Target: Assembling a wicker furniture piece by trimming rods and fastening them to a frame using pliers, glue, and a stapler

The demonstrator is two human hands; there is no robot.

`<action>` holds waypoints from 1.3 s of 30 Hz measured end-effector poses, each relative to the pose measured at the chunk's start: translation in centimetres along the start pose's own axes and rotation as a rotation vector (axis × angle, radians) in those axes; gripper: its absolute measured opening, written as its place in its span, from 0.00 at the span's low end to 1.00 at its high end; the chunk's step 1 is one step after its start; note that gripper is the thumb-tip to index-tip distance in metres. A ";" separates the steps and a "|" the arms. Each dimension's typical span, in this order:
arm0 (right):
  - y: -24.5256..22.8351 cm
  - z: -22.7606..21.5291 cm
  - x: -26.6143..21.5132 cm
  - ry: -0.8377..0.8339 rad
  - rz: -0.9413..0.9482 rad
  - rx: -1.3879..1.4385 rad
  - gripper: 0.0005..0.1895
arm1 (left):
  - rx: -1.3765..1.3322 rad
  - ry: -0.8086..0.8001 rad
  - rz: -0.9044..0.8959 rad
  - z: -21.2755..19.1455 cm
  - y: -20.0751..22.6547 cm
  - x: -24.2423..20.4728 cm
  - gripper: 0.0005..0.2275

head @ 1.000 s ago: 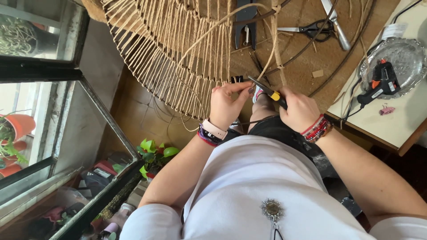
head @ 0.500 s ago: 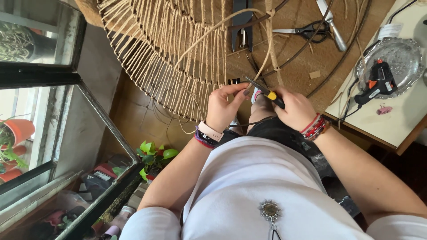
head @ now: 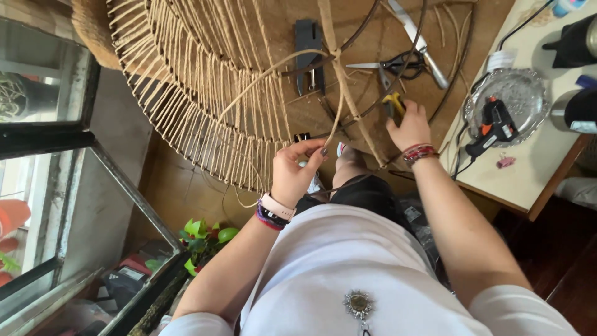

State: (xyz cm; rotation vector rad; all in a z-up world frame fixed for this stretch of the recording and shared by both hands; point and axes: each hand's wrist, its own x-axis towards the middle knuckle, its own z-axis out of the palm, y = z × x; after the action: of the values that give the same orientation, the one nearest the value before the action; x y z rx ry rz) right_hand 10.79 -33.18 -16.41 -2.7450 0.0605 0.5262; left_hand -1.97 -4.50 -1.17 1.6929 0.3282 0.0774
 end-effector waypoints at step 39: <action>-17.5 -8.3 -17.5 -0.157 -0.530 0.656 0.15 | -0.087 -0.129 0.139 -5.6 1.1 -0.6 0.03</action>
State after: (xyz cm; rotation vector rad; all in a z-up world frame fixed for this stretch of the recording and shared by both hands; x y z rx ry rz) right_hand -0.71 -19.97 2.88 -1.9621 -0.4405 0.4601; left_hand -3.66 0.57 0.88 1.6243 0.1087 0.0837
